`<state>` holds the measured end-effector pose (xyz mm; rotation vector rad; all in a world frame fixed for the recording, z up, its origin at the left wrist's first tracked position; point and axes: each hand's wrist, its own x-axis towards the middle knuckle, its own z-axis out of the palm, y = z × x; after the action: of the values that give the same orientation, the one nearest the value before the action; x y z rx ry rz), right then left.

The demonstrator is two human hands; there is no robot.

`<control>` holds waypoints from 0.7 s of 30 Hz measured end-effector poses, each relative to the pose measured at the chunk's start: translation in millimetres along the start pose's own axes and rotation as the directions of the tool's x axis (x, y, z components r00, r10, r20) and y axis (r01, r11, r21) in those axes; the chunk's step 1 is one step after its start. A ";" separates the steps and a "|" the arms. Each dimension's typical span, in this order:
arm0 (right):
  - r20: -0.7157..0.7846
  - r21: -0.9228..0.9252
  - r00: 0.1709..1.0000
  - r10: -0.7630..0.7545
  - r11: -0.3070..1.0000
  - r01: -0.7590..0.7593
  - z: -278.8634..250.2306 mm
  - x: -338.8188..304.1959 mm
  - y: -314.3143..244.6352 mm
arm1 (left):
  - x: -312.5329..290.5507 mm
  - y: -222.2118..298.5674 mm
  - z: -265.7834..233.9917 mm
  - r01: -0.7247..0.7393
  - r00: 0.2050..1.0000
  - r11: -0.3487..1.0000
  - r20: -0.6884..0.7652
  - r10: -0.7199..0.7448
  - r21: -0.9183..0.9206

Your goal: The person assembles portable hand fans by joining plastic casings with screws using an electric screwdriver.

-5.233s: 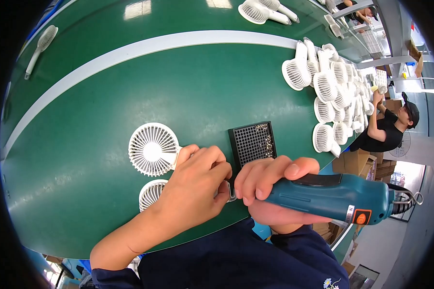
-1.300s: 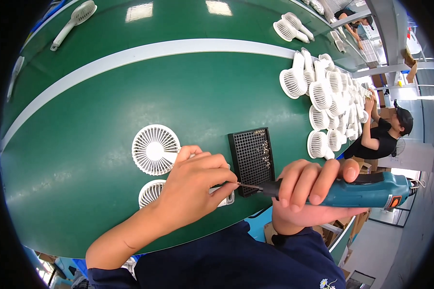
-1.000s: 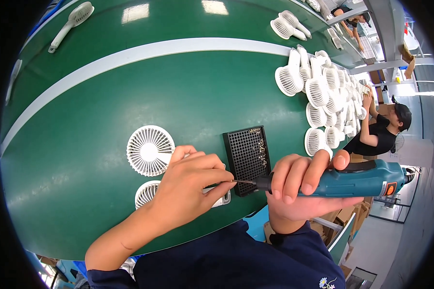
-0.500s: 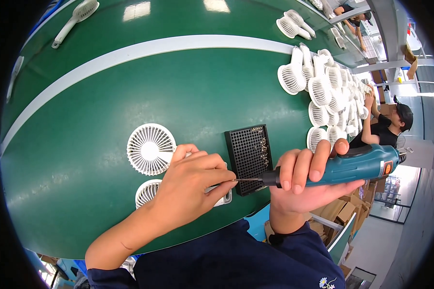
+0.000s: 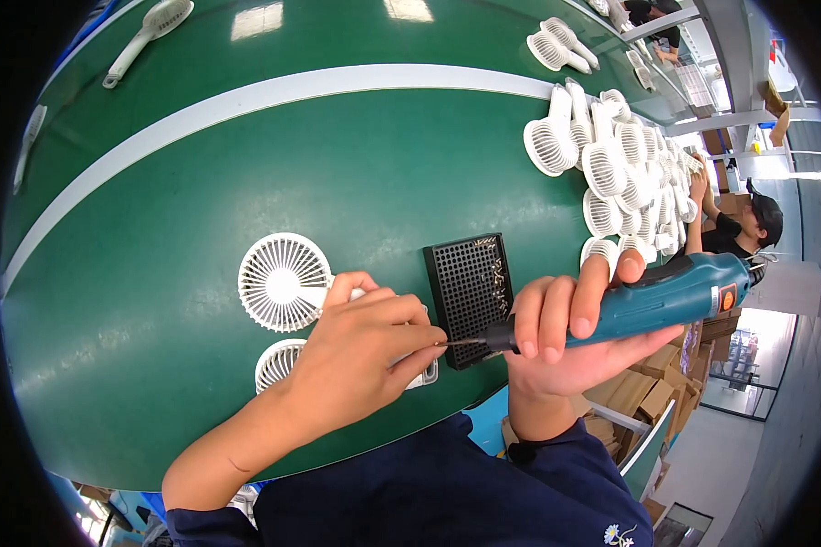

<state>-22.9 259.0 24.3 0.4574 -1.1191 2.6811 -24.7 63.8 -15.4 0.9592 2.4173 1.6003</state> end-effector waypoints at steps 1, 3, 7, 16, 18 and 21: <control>-0.002 0.001 1.000 0.001 1.000 -0.001 0.9 -0.4 0.7 | -0.9 0.3 -0.4 -0.016 1.000 1.000 0.021 0.016 0.003; 0.115 -0.002 0.992 0.048 0.999 -0.048 3.9 0.3 1.2 | -2.0 -0.1 1.2 -0.031 0.999 0.999 0.024 0.031 0.011; 0.228 -0.101 0.973 0.038 0.995 -0.015 10.8 3.9 -0.5 | -2.8 2.1 -0.1 -0.046 0.999 0.998 0.023 0.045 0.041; 0.133 0.006 0.991 0.029 1.000 -0.030 6.7 -0.8 -7.0 | -1.4 2.5 -1.1 -0.042 0.999 0.999 0.017 0.042 0.021; 0.125 0.013 0.992 0.023 1.000 -0.024 5.2 0.1 -8.0 | -0.4 1.8 -1.1 -0.034 0.999 0.999 0.023 0.034 0.017; 0.115 0.019 0.993 0.034 0.999 -0.037 0.7 0.5 -2.4 | -1.3 0.0 -0.5 -0.029 0.999 0.999 0.035 0.028 0.025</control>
<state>-22.4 260.3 26.5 0.6072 -1.1398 2.7309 -23.8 62.8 -15.6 1.0213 2.4172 1.5525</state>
